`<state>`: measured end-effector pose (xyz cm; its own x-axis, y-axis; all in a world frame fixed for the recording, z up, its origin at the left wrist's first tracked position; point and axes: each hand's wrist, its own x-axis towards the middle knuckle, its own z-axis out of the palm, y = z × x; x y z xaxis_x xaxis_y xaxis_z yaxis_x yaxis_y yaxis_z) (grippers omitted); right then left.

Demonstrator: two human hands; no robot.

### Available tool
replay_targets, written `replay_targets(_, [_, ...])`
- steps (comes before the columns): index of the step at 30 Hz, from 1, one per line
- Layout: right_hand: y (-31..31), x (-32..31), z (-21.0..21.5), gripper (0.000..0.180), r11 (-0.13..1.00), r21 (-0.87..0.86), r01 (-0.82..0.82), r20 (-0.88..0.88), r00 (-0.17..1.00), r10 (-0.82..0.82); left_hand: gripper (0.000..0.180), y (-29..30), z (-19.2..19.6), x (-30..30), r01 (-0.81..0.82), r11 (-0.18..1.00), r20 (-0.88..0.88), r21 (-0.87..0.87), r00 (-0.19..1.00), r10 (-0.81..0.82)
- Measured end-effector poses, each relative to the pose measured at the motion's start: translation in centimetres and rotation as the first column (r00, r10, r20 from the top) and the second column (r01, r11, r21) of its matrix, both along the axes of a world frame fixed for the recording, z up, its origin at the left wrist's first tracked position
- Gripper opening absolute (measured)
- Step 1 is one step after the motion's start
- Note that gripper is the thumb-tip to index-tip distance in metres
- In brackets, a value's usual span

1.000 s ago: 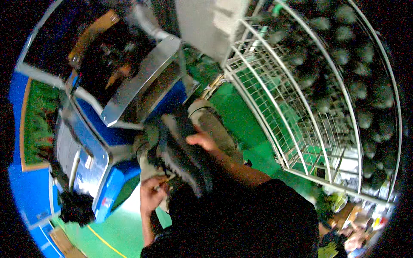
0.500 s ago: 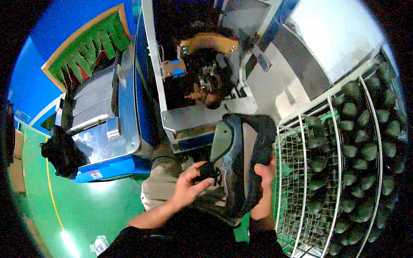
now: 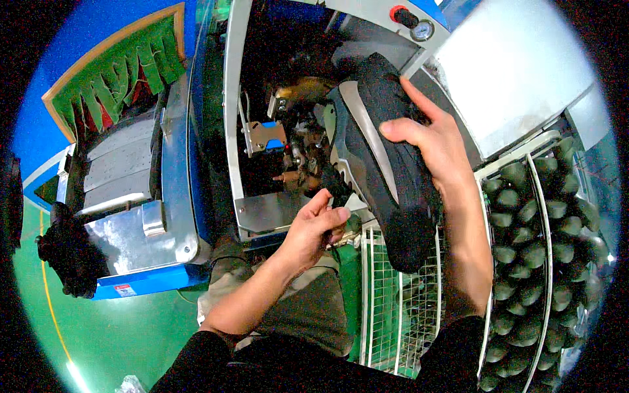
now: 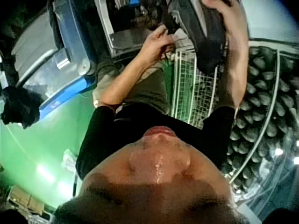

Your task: The person takes shoe lasts from a rack, fits them into sneakers, and places the sneakers into a machine and then onto a conveyor belt. The person handles several shoes and lasts, performing the fitting process by hand.

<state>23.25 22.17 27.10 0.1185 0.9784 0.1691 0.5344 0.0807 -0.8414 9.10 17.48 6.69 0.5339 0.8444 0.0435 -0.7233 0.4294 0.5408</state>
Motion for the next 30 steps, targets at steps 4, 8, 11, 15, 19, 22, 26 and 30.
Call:
replay_targets(4, [3.5,-0.5,-0.2,0.090,0.997,-0.069,-0.021,0.245,0.969,0.037,0.024,1.8,-1.1,1.4,0.048,0.998,0.064,-0.037,0.997,-0.046])
replay_targets(8, [5.5,-3.2,-0.7,0.091,0.953,-0.297,-0.049,0.491,0.848,0.197,0.014,2.1,-2.7,2.2,0.070,0.985,0.086,-0.160,0.995,-0.057])
replay_targets(11, [5.2,-3.8,-1.3,0.093,0.978,-0.202,-0.051,0.578,0.800,0.161,0.020,1.8,-3.2,1.8,-0.027,0.962,0.046,-0.272,0.998,0.041])
replay_targets(15, [4.9,-3.8,-1.5,0.098,0.974,-0.224,-0.038,0.527,0.836,0.154,0.031,0.8,-3.1,-0.4,-0.152,0.959,-0.177,-0.238,0.978,0.111])
replay_targets(19, [5.3,-3.0,-1.9,0.097,0.987,-0.148,-0.055,0.589,0.797,0.133,0.034,-0.2,-2.3,-3.2,-0.213,0.967,-0.326,-0.136,0.932,0.160])
replay_targets(22, [5.9,-4.4,-2.4,0.095,0.984,-0.173,-0.049,0.580,0.802,0.142,0.033,-0.2,-2.8,-5.4,-0.341,0.939,-0.481,0.048,0.815,0.321])
replay_targets(26, [7.3,-5.3,-2.2,0.087,0.997,-0.074,-0.012,0.565,0.823,0.052,0.035,-2.0,-3.3,-8.1,-0.327,0.913,-0.697,0.244,0.596,0.399])
replay_targets(30, [6.8,-4.7,-3.5,0.086,1.000,-0.015,-0.019,0.547,0.837,0.024,0.039,-3.6,-4.2,-9.5,-0.394,0.913,-0.566,0.104,0.731,0.380])
